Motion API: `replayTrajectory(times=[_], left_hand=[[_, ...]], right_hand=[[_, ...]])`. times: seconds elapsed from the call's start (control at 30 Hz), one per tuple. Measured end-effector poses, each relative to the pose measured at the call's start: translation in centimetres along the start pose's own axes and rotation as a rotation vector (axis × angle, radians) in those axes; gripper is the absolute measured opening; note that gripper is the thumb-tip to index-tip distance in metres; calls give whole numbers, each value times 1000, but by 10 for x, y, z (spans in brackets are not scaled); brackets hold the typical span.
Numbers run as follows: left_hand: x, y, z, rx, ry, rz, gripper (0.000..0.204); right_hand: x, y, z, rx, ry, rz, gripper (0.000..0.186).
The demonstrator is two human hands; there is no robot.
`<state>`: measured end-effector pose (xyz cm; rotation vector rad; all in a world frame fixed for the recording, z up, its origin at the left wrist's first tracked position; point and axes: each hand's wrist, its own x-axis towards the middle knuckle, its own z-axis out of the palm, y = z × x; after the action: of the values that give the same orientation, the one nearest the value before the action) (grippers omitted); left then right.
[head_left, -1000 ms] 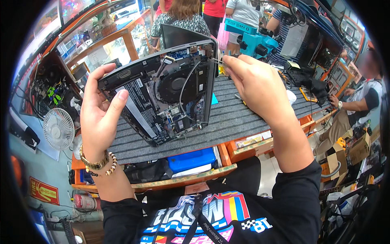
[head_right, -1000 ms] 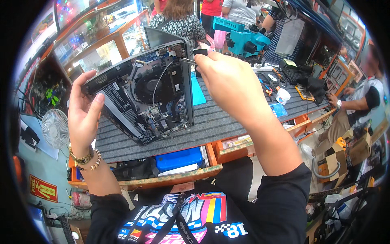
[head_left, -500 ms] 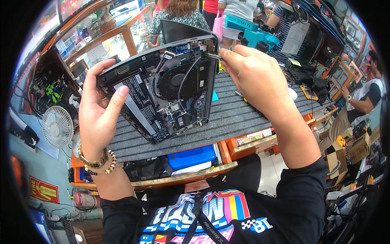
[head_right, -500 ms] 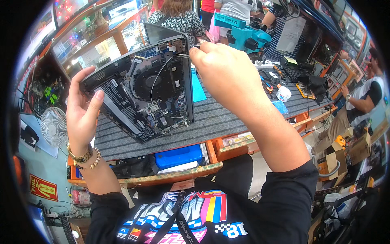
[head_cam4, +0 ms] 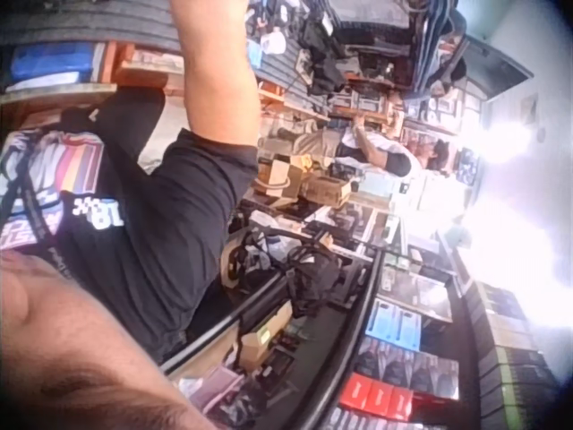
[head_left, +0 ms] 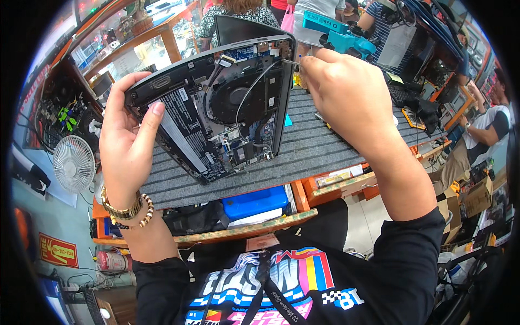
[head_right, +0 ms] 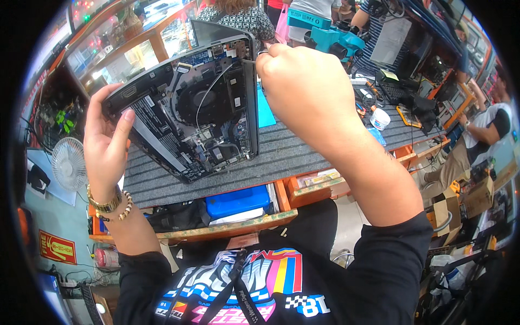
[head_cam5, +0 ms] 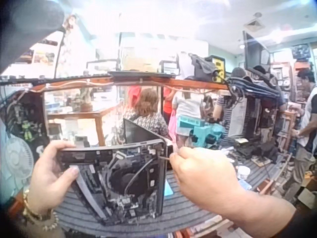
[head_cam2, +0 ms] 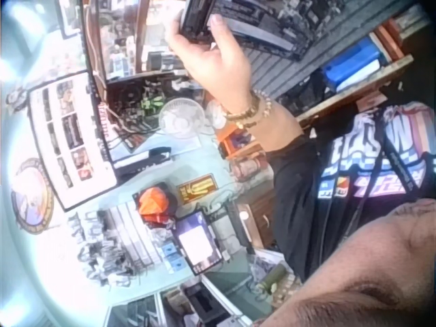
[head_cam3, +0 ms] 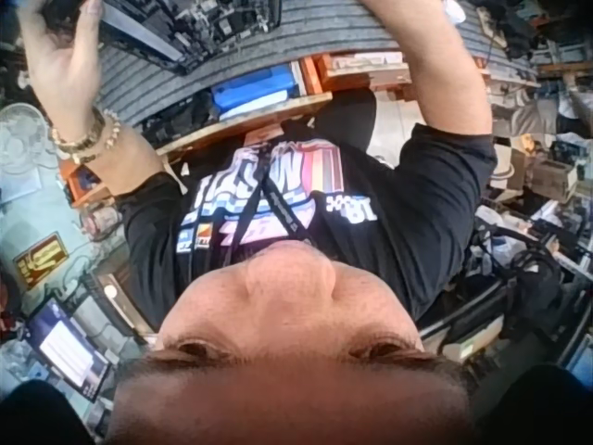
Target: The person disassembles a laptop by removing screws with a screwdriver and prying the internal components apart using a thin metal tool, eventually separating the screen from the main chassis.
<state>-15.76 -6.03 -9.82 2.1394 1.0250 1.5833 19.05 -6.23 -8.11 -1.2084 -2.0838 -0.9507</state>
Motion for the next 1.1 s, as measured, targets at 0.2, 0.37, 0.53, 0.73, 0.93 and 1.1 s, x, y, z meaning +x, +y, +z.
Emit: replayTrajectory(times=[0.2, 0.37, 0.53, 0.73, 0.93, 1.1], left_hand=[[0, -7, -3, -12, -20, -15, 45], [-1, -8, -4, -22, -18, -23, 45], [0, -7, 0, -37, 9, 6, 46], [-2, 4, -1, -1, -5, -51, 48], [9, 24, 2, 278, 55, 38, 40], [34, 45, 13, 516, -32, 228, 33]], right_hand=[[-3, 6, 3, -9, 41, -38, 6], [-7, 15, 7, 34, 43, -55, 10], [-9, 11, 9, 89, 80, -57, 7], [-14, 17, -3, 676, -43, 164, 21], [-39, 43, -10, 1722, 132, 261, 28], [-52, 49, 15, 2258, 351, 141, 54]])
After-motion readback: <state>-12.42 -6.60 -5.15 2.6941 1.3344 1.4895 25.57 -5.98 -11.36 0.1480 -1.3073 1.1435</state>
